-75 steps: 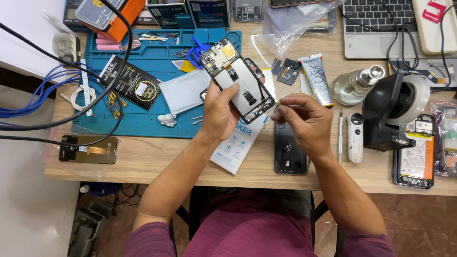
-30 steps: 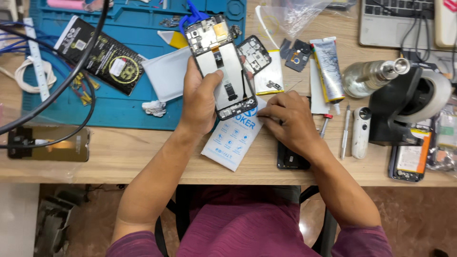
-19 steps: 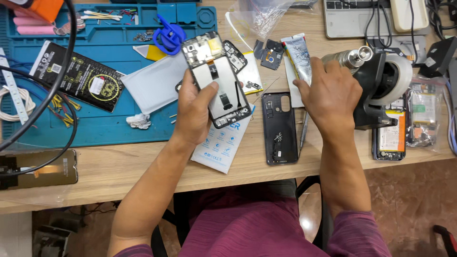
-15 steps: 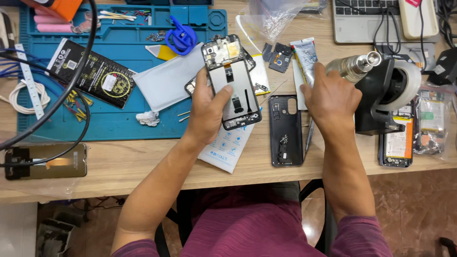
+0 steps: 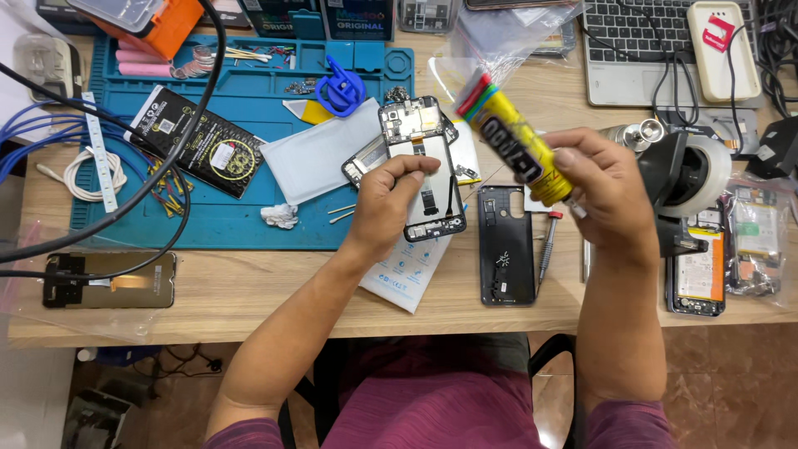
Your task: The person repairs a disassembled smartphone on a cluttered workbench. They handle the phone's internal components, apply adhesive from a tube to the frame, and reattach small parts using their fingers.
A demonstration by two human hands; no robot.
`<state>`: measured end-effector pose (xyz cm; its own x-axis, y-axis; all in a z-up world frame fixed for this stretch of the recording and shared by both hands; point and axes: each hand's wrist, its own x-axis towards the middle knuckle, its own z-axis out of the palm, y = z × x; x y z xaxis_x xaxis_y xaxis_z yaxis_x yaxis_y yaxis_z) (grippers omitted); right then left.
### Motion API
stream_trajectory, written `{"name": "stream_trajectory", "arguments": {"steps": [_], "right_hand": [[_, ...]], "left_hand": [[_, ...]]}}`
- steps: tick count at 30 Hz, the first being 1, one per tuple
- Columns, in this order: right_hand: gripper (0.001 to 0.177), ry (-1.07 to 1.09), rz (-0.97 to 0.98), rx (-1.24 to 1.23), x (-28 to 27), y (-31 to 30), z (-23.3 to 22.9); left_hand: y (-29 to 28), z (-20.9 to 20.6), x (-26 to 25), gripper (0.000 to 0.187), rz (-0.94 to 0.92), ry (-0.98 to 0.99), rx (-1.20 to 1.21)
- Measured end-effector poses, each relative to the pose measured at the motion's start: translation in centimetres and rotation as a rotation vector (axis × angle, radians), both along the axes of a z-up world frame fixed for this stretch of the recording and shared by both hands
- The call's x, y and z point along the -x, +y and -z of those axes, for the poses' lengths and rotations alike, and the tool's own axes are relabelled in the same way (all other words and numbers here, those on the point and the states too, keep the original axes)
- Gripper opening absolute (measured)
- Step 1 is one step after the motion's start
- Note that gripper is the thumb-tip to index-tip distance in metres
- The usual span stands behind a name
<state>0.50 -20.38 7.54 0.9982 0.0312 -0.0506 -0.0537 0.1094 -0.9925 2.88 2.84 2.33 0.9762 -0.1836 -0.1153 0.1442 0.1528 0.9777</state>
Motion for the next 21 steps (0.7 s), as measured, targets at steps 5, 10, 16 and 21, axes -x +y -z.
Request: {"name": "stream_trajectory", "arguments": {"steps": [5, 10, 16, 21], "right_hand": [[0.033, 0.090, -0.166, -0.191, -0.3, 3.6, 0.9], [0.041, 0.132, -0.216, -0.201, -0.7, 3.8, 1.2], [0.045, 0.062, -0.098, -0.110, -0.1, 1.8, 2.4], [0.030, -0.169, 0.038, 0.464, 1.1, 2.1, 2.1]], "left_hand": [[-0.3, -0.9, 0.8, 0.031, -0.012, -0.062, 0.508], [-0.3, -1.4, 0.2, 0.024, -0.113, 0.054, 0.584], [0.0, -3.0, 0.1, 0.023, -0.191, 0.106, 0.612], [-0.1, -2.1, -0.4, 0.025, -0.243, 0.079, 0.588]]}}
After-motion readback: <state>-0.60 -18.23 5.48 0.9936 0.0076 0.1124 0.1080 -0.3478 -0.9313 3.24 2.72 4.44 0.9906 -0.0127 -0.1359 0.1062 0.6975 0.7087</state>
